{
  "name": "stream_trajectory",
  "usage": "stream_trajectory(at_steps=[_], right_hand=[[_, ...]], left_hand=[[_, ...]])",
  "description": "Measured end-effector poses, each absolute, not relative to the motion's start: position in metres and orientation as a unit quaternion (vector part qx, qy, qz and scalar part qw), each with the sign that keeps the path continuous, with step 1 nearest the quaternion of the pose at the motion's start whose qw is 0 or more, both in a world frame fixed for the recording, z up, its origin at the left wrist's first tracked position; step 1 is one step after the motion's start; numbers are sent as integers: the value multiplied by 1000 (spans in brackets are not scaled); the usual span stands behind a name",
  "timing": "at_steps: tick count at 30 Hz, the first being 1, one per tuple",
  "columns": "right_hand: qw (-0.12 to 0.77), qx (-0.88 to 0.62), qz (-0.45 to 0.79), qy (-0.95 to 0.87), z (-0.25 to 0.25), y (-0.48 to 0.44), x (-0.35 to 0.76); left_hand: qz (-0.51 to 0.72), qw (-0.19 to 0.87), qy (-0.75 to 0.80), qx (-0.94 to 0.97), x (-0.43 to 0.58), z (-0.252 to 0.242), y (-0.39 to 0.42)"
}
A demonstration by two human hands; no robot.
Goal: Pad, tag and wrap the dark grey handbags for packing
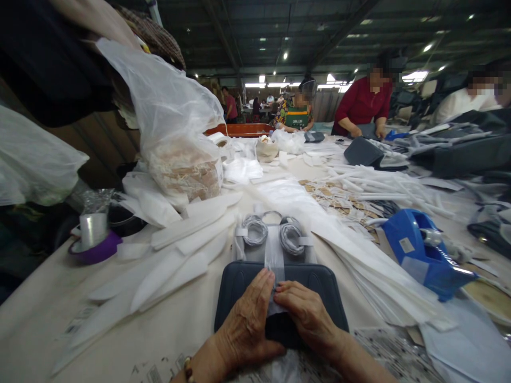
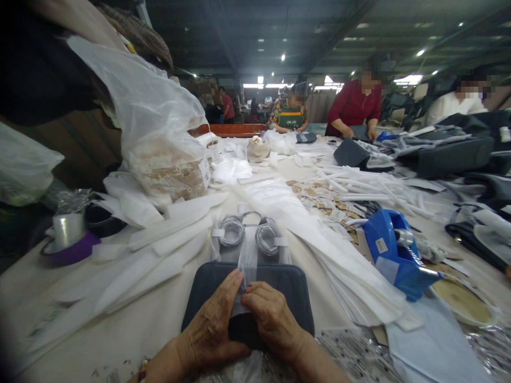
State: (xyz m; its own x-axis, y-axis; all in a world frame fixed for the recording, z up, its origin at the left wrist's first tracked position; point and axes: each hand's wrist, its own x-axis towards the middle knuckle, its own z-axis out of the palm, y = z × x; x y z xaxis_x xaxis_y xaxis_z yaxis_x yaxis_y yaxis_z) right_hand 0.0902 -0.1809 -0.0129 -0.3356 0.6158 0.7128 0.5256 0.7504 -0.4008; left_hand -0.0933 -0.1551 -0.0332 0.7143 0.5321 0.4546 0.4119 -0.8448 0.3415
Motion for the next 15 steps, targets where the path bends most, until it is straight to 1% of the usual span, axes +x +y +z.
stream_trajectory(at_steps=[9, 15], right_hand=[[438, -336, 101, -827, -15, -187, 89], [426, -339, 106, -832, -19, -194, 87]], left_hand=[[270, 112, 256, 921, -94, -31, -156], [273, 93, 243, 926, -93, -27, -155]])
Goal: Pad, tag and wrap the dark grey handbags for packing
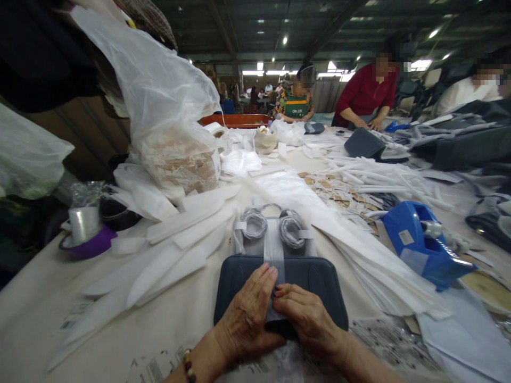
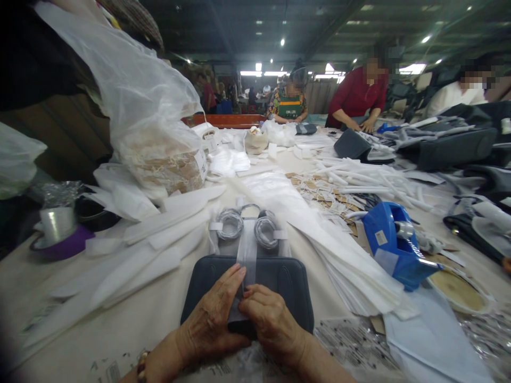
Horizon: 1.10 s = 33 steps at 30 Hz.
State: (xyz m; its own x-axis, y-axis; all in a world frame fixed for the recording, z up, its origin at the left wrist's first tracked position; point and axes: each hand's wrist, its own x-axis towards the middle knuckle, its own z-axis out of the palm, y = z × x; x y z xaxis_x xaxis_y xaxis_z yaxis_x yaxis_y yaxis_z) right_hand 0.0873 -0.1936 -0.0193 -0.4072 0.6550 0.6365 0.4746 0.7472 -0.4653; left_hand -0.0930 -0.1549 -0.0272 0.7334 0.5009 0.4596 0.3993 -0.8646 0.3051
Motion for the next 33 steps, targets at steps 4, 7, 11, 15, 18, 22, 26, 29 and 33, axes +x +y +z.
stream_trajectory(at_steps=[4, 7, 11, 15, 18, 22, 26, 29, 33], right_hand=[[415, -337, 110, -838, -18, -197, 85], [385, -327, 113, -856, -15, -200, 86], [321, -329, 58, -886, -18, -211, 92], [274, -341, 16, -899, -24, -219, 98], [264, -341, 32, -902, -22, -222, 101], [250, -333, 76, -906, -14, -237, 107], [227, -364, 81, -900, -17, -269, 109], [260, -392, 13, -882, -31, -287, 102], [357, -405, -3, -842, -44, -288, 80]], left_hand=[[264, 76, 220, 936, -92, -28, -152], [224, 67, 211, 949, -94, -27, -150], [142, 105, 186, 967, -103, -12, -147], [137, 152, 161, 965, -110, 0, -142], [205, 111, 185, 955, -106, -6, -143], [203, 6, 188, 961, -99, -18, -153], [178, -9, 192, 965, -100, -18, -159], [165, -11, 194, 967, -101, -16, -158], [151, -12, 188, 970, -101, -14, -157]])
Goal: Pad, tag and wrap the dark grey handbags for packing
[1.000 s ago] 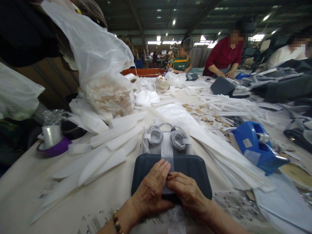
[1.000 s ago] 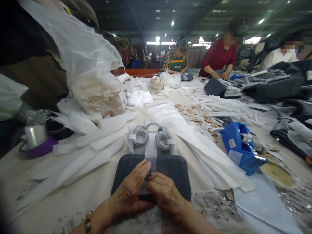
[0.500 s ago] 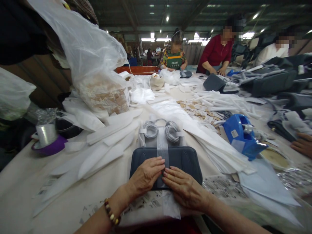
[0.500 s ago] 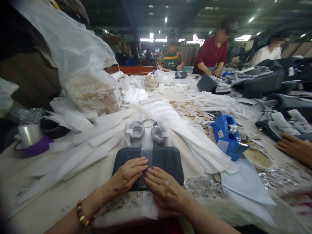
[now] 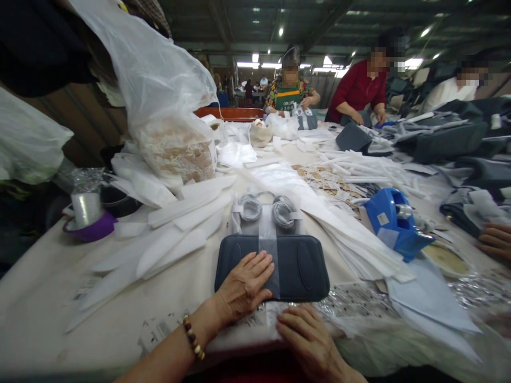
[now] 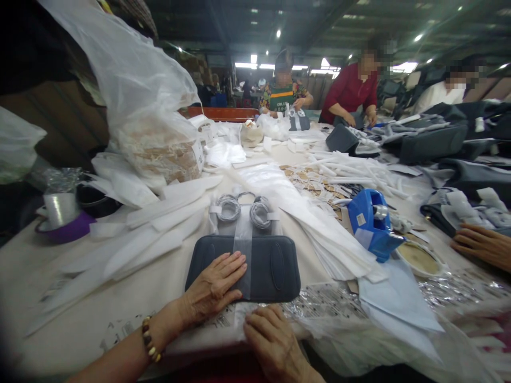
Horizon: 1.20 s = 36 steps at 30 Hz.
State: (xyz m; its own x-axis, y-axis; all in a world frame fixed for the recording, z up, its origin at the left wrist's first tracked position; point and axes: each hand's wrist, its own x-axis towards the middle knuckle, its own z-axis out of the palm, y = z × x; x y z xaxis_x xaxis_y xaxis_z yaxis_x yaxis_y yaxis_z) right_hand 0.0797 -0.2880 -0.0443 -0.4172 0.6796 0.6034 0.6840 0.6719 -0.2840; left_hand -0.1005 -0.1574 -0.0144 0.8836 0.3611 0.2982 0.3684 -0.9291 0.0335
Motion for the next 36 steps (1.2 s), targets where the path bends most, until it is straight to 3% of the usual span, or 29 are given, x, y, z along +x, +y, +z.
stream_trajectory(at_steps=[9, 16, 36], right_hand=[[423, -406, 49, -808, -42, -274, 44], [443, -401, 81, -798, -38, -273, 39], [403, -368, 134, -827, -31, -277, 46]], left_hand=[[-139, -30, -191, -971, -102, -18, -157], [-138, 0, -191, -972, -100, -17, -155], [-160, 1, -195, -968, -99, -20, -156]])
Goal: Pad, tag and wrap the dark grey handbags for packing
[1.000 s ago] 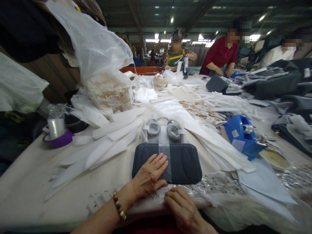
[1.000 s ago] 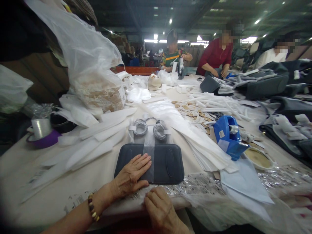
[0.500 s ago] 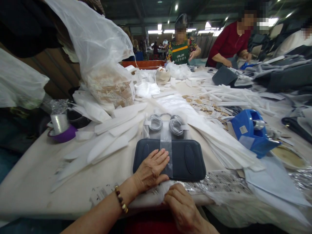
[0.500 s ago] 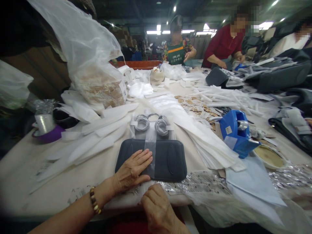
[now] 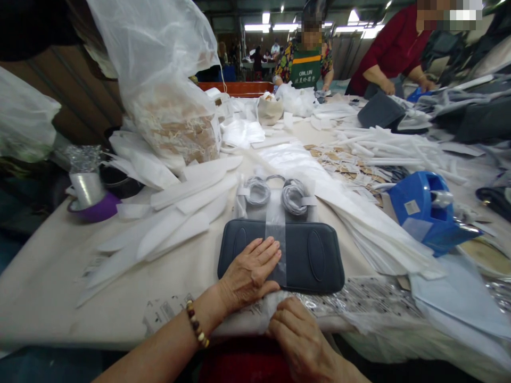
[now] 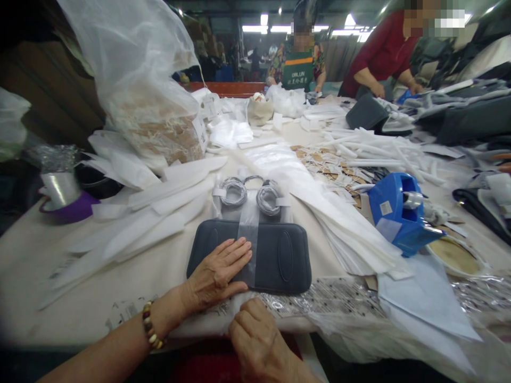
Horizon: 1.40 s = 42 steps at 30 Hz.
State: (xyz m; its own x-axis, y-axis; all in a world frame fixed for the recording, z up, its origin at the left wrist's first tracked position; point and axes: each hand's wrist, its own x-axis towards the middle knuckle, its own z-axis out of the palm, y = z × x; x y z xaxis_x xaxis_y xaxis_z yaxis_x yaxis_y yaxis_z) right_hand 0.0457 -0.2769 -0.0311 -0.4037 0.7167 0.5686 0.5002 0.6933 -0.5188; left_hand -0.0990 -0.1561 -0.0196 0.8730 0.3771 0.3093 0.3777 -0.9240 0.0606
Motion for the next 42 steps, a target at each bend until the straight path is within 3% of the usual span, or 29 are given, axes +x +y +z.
stream_trajectory(at_steps=[6, 12, 21, 32, 38, 42], right_hand=[[389, -358, 174, -831, -10, -263, 52], [332, -330, 128, -874, 15, -232, 74], [348, -414, 54, -840, -11, -197, 83], [333, -518, 50, -786, -24, -192, 75], [334, -512, 61, -789, -30, -190, 76], [364, -503, 92, -778, -23, -190, 73]], left_hand=[[-170, 11, -191, -967, -99, -19, -157], [-226, 24, -163, -960, -101, -23, -160], [-184, -53, -137, -972, -118, -14, -169], [-316, -127, -162, -926, -115, -18, -172], [-302, 3, -163, -939, -107, -27, -180], [-270, 22, -182, -945, -105, -35, -183]])
